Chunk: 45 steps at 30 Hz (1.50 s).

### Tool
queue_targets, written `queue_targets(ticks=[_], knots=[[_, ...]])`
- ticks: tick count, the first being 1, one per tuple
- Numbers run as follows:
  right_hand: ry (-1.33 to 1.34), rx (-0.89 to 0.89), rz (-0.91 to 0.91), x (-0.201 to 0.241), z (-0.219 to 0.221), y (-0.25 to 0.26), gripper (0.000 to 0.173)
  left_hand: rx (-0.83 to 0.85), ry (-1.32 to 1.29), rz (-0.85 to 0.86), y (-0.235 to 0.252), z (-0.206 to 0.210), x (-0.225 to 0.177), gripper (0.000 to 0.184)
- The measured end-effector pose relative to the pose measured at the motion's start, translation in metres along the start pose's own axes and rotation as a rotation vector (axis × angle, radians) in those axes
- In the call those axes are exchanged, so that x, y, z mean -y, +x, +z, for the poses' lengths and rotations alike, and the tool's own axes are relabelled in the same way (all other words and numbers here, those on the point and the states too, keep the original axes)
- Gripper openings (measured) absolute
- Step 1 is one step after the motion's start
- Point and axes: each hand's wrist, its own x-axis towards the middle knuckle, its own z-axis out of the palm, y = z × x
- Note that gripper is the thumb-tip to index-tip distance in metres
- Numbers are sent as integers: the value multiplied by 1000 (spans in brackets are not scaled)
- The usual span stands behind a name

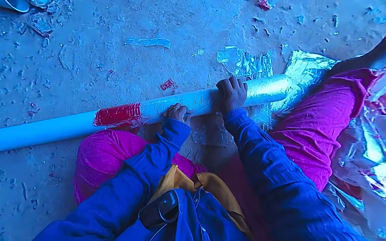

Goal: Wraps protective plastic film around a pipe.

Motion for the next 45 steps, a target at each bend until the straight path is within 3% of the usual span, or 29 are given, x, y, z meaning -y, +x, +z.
queue_targets(ticks=[3,6,9,16,23,29,32,40,45], knots=[[266,135,0,9,-15,16,14,-19,-3,8,1,1,1,9],[363,215,-221,30,-23,9,14,102,44,-107,4,-12,-14,11],[288,209,-341,44,-19,-7,14,94,78,-96,5,-11,-13,13],[234,179,-370,45,-16,-15,16,190,96,-127,7,-19,-20,16],[100,191,-487,51,-24,-12,15,250,173,-237,17,-3,-2,25],[28,239,-481,48,-34,-10,14,282,177,-198,18,-6,-2,23],[-17,242,-483,44,-39,-9,13,221,150,-164,14,-6,-3,19],[-100,357,-291,14,-67,-2,13,81,17,-57,5,-12,-12,10],[-107,402,-236,2,-76,1,16,149,158,-45,3,-20,-20,26]])
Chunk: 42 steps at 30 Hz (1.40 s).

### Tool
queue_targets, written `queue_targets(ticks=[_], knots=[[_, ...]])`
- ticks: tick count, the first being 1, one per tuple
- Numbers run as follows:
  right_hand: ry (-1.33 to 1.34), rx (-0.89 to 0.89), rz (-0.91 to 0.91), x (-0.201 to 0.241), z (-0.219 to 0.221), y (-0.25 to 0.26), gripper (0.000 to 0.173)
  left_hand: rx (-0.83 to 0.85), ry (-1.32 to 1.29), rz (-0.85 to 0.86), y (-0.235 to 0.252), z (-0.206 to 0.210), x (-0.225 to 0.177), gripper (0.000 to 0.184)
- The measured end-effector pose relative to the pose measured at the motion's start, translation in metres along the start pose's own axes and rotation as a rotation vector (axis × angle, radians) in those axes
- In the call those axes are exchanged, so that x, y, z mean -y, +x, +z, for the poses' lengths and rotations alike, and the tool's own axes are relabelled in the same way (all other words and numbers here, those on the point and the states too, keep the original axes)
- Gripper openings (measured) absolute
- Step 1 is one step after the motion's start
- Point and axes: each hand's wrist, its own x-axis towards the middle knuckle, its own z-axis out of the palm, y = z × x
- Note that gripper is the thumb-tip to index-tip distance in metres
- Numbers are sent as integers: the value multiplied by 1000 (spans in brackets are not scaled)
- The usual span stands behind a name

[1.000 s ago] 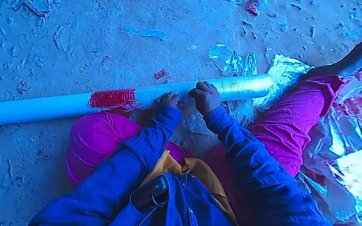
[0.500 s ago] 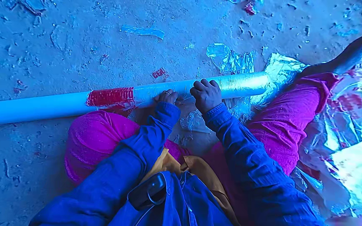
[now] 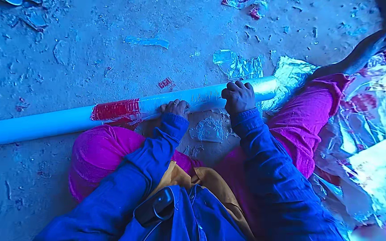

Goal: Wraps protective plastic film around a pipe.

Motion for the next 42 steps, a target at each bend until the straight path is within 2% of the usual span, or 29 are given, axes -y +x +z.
queue_targets(ticks=[2,3,6,10,12,13,15,16,19,22,25,29,32,35,38,40,42], knots=[[65,-29,58,-7,2,1,14,11,95,64,-2,-5,-7,43],[115,-80,109,-10,4,2,13,11,134,88,-1,-4,-8,46],[228,-281,264,-18,14,7,18,-78,124,160,3,9,-7,34],[195,-449,163,-19,40,30,17,64,104,78,5,0,-28,36],[176,-393,136,-14,49,39,16,13,132,46,6,5,-32,36],[171,-307,158,-12,50,42,17,14,153,30,6,5,-34,35],[176,-130,244,-9,46,44,20,102,205,23,8,-1,-34,33],[174,-92,266,-8,46,43,21,92,212,59,9,1,-32,29],[135,-121,250,-8,53,42,20,21,160,120,13,10,-25,18],[94,-199,202,-9,58,39,18,119,60,74,18,11,-23,18],[89,-189,202,-9,58,38,20,51,37,81,14,27,-12,14],[147,-118,248,-6,51,40,21,115,56,104,0,8,-32,13],[259,-86,333,-7,46,44,22,87,47,115,-1,7,-28,14],[400,-129,415,-20,31,45,23,-60,2,237,4,12,-11,11],[299,34,566,-41,5,44,26,-94,3,348,15,0,2,8],[256,133,648,-44,-1,46,29,-77,10,314,23,-14,6,9],[216,118,654,-30,7,40,28,-11,5,228,25,-29,11,11]])
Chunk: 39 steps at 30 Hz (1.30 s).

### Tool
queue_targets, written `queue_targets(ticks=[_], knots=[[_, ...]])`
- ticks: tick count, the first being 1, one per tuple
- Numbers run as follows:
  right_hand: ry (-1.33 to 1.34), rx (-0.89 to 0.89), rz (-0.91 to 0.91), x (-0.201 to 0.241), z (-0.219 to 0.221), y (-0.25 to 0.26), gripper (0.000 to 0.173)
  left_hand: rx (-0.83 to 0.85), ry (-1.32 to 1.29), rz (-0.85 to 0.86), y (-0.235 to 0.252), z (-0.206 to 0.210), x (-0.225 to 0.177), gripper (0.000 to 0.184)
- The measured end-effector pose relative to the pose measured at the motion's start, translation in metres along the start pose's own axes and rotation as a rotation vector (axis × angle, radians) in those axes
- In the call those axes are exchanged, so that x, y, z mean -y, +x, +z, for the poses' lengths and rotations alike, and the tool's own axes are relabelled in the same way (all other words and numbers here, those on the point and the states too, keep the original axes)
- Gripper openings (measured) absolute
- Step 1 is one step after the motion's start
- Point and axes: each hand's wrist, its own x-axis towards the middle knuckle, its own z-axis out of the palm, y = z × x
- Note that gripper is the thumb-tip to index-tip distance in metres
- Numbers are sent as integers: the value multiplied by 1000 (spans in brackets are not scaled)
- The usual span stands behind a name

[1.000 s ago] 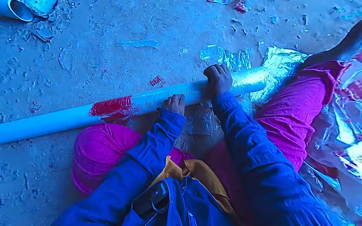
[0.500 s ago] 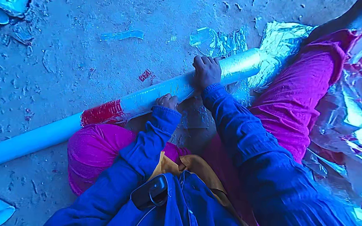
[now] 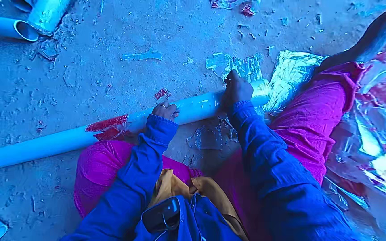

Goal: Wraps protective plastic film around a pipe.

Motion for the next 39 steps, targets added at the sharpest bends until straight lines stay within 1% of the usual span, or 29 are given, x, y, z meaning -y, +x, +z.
queue_targets(ticks=[2,3,5,6,7,9,13,15,16,17,18,20,22,23,25,27,28,29,30,32,33,34,37,39], knots=[[-4,-30,-13,6,11,-17,27,103,-29,-168,-2,-9,-1,19],[-3,-25,-12,11,11,-20,28,167,-35,-259,3,-17,-3,28],[-9,41,9,25,7,-27,33,297,-29,-402,11,-34,-11,56],[-4,30,2,28,8,-30,33,348,-4,-434,11,-40,-16,63],[8,-11,-15,28,12,-34,31,388,12,-451,9,-42,-20,60],[14,-103,-63,24,21,-40,24,390,35,-444,4,-36,-25,51],[31,-199,-126,23,31,-49,20,382,40,-380,-3,-23,-36,68],[23,-204,-139,26,35,-55,21,398,96,-394,-7,-21,-47,71],[17,-209,-147,26,39,-57,21,409,126,-407,-7,-22,-52,71],[13,-210,-159,26,40,-59,22,413,133,-416,-6,-22,-55,68],[5,-217,-172,25,41,-60,22,416,112,-419,-4,-21,-55,60],[-16,-219,-199,24,43,-62,22,392,-35,-434,2,-15,-52,45],[-23,-196,-203,24,43,-65,23,345,-124,-493,7,-8,-58,45],[-23,-178,-202,24,42,-66,24,405,-59,-510,10,-13,-67,45],[-33,-172,-202,24,42,-68,24,637,109,-575,15,-44,-99,47],[-47,-129,-158,25,42,-69,27,639,141,-429,10,-53,-95,43],[-53,-109,-127,26,42,-69,28,632,103,-391,10,-53,-90,42],[-54,-110,-109,26,43,-70,28,638,47,-409,11,-54,-87,43],[-52,-121,-97,26,45,-71,27,663,-5,-446,13,-56,-87,43],[-56,-146,-97,27,48,-71,27,660,-153,-538,15,-62,-86,42],[-57,-157,-105,26,48,-73,27,623,-251,-594,14,-58,-83,40],[-61,-175,-115,25,48,-74,26,598,-286,-600,14,-49,-75,39],[-27,-225,-152,24,47,-79,23,546,-244,-523,6,-34,-71,36],[-22,-255,-170,23,48,-82,20,606,-140,-426,-1,-36,-73,36]])
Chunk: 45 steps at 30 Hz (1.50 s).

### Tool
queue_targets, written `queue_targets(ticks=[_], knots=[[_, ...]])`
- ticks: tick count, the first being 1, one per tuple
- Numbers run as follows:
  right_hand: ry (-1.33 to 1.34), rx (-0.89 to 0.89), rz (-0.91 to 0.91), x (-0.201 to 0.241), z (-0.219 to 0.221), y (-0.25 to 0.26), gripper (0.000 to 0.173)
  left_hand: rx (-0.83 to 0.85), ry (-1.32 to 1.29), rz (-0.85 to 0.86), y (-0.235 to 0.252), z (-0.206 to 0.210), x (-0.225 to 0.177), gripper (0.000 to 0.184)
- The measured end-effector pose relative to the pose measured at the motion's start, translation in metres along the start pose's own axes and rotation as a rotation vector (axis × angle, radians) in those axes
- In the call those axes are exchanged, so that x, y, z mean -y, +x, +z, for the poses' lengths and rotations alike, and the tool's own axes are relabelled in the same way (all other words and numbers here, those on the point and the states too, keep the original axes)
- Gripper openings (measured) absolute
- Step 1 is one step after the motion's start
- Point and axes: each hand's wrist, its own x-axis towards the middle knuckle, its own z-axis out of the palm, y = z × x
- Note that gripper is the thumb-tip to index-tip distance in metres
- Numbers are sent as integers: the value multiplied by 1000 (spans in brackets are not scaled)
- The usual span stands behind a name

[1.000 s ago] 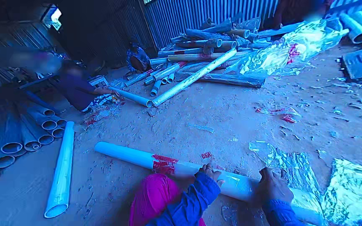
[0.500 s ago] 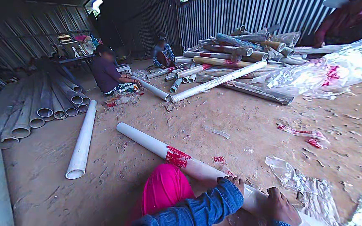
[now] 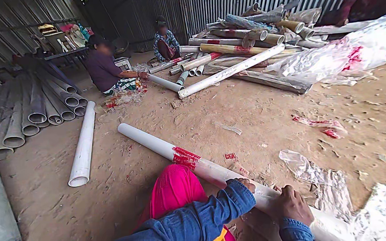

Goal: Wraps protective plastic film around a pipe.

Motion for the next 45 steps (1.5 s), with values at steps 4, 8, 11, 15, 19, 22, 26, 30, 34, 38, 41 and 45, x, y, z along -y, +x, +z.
queue_targets(ticks=[4,8,11,15,19,22,26,30,34,38,41,45], knots=[[-19,-53,-62,-4,2,-8,18,6,125,74,-8,14,8,36],[57,-126,-19,0,2,-7,23,-6,110,-57,-38,4,-12,39],[250,-23,169,-1,-16,6,27,-388,156,91,-11,57,20,38],[625,25,213,-19,-18,31,18,-528,227,254,5,70,40,38],[761,251,173,-21,-36,31,11,-778,205,451,25,81,60,20],[413,353,-38,-24,-54,31,14,-750,228,459,29,80,59,19],[357,301,-281,-18,-46,25,13,-713,255,412,28,78,56,15],[358,245,-553,-5,-25,20,13,-840,252,465,31,80,56,8],[381,158,-648,1,-15,20,15,-892,284,497,36,84,61,14],[386,147,-683,0,-11,18,17,-838,296,484,32,80,59,14],[365,159,-685,0,-8,16,18,-844,297,476,31,80,58,13],[256,200,-726,7,-17,15,18,-825,311,474,33,79,59,14]])
